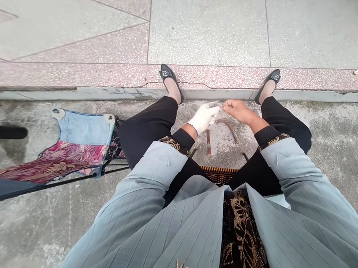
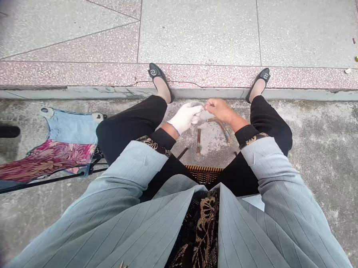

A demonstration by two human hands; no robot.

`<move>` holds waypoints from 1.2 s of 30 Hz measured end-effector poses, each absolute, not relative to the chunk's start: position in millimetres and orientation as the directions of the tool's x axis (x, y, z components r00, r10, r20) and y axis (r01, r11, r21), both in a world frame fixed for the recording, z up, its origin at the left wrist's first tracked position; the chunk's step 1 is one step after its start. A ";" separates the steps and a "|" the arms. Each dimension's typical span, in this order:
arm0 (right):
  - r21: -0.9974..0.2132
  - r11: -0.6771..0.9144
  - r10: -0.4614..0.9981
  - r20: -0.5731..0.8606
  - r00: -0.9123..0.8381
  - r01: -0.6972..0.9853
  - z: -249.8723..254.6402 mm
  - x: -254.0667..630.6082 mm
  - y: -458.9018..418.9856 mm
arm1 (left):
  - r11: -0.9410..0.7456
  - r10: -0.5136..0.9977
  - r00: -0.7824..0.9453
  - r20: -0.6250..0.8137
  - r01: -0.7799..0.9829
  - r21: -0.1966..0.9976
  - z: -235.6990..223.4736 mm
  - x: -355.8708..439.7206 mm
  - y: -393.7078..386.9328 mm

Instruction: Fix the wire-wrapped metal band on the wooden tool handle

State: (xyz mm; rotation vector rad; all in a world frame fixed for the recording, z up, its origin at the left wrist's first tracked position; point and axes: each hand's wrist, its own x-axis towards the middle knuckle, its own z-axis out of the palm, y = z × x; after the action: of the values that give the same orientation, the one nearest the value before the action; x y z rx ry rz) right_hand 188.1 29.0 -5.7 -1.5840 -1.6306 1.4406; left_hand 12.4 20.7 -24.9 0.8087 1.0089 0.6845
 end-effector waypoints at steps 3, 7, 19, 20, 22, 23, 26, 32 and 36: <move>-0.865 -0.451 0.837 -0.496 -0.230 0.221 -0.7 186.6 26.9 | 0.297 0.932 0.213 -0.294 0.023 0.955 -27.5 15.4 22.0; -0.835 -0.488 0.820 -0.539 -0.196 0.254 -0.5 187.9 28.8 | 0.281 0.940 0.210 -0.268 -0.032 0.959 -40.8 15.7 25.1; -0.291 0.204 0.904 -0.310 -0.294 0.935 2.4 189.3 34.0 | -0.421 0.906 0.312 0.285 0.609 0.672 -43.1 3.8 23.2; -0.269 0.196 0.906 -0.318 -0.279 0.943 2.6 189.1 33.8 | -0.445 0.895 0.316 0.314 0.612 0.654 -41.5 2.3 24.8; -0.333 0.131 0.906 -0.343 -0.249 0.934 4.8 189.1 34.0 | -0.412 0.910 0.277 0.308 0.547 0.729 -41.0 0.8 28.6; -0.403 0.080 0.901 -0.363 -0.240 0.912 7.0 189.3 34.3 | -0.366 0.928 0.259 0.270 0.482 0.796 -42.1 0.8 30.5; -0.583 -0.107 0.879 -0.434 -0.197 0.805 16.9 190.0 34.6 | -0.142 0.932 0.356 0.063 0.201 0.969 -48.6 3.4 34.1; -0.667 -0.395 0.806 -0.582 -0.110 0.632 31.4 189.7 31.1 | 0.168 0.888 0.431 -0.164 0.030 0.985 -50.6 10.3 32.0; -0.745 -0.592 0.724 -0.659 -0.202 0.308 23.2 195.9 33.7 | 0.139 0.876 0.458 -0.152 0.061 0.988 -45.6 7.9 30.2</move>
State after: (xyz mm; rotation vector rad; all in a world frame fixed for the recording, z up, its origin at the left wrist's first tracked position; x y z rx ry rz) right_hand 195.9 33.7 23.2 -1.7454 -1.2068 1.8576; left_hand 7.9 30.2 -45.6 1.3077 0.9362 0.7348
